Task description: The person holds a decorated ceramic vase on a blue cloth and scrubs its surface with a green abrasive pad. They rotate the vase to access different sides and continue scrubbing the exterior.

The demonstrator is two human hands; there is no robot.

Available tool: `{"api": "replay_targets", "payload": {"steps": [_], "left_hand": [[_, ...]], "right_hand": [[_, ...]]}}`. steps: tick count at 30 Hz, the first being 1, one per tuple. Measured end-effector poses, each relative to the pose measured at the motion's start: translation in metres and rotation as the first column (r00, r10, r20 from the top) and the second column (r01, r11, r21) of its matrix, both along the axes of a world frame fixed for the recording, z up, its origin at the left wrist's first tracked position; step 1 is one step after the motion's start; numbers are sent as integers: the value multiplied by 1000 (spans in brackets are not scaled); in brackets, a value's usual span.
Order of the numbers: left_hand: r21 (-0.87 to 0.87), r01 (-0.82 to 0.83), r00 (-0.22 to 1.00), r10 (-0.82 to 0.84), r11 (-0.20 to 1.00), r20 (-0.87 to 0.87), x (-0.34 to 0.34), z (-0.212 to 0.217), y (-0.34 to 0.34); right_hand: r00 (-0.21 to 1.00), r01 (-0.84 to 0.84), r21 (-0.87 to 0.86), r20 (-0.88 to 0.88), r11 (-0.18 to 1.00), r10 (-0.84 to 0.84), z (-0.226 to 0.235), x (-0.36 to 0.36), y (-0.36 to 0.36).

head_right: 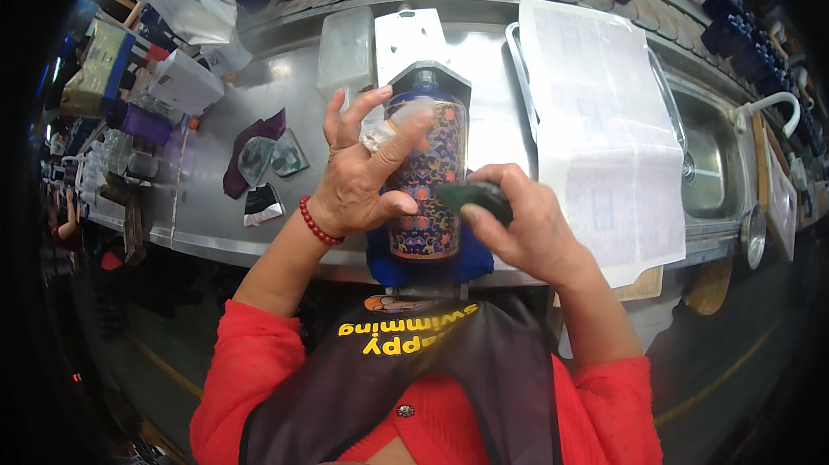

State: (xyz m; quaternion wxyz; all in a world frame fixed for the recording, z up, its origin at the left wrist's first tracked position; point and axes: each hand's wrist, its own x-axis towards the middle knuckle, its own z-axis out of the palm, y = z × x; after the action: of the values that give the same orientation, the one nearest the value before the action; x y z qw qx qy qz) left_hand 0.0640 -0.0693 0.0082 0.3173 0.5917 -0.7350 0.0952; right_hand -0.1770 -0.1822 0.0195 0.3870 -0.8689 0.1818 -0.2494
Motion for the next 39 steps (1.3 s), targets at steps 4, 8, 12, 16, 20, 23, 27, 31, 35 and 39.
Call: {"api": "replay_targets", "payload": {"steps": [4,8,12,16,20,23,27,31,35,39], "left_hand": [[23,59,987,-62,998,147,-9,8,9],[-23,121,982,-116,992,149,-30,5,32],[-111,112,993,-107,987,48,-58,-10,68],[-138,-57,979,28,989,-204,-69,-28,95],[-21,-233,930,216,972,-298,-72,-37,97],[77,-295,910,305,952,-282,-79,-37,91],[104,-345,910,360,933,-207,-79,-33,77],[23,-373,920,373,928,-125,-72,-38,73],[41,-365,920,367,930,-139,-73,-45,77],[84,-332,918,342,939,-202,-68,-51,77]], "right_hand": [[984,127,-104,137,986,-113,5,19,-29],[974,101,-511,224,853,19,21,40,-39],[912,-310,-624,18,717,410,47,55,-26],[959,-281,-143,-69,949,274,59,86,-39],[962,-241,-717,-89,654,258,64,94,-37],[832,-553,-228,-202,802,516,57,86,-38],[993,33,-780,98,625,70,47,75,-39],[779,-554,-489,-21,673,626,38,42,1],[929,-105,51,362,993,80,20,57,-30],[770,-465,-577,111,672,628,27,43,-11]]}}
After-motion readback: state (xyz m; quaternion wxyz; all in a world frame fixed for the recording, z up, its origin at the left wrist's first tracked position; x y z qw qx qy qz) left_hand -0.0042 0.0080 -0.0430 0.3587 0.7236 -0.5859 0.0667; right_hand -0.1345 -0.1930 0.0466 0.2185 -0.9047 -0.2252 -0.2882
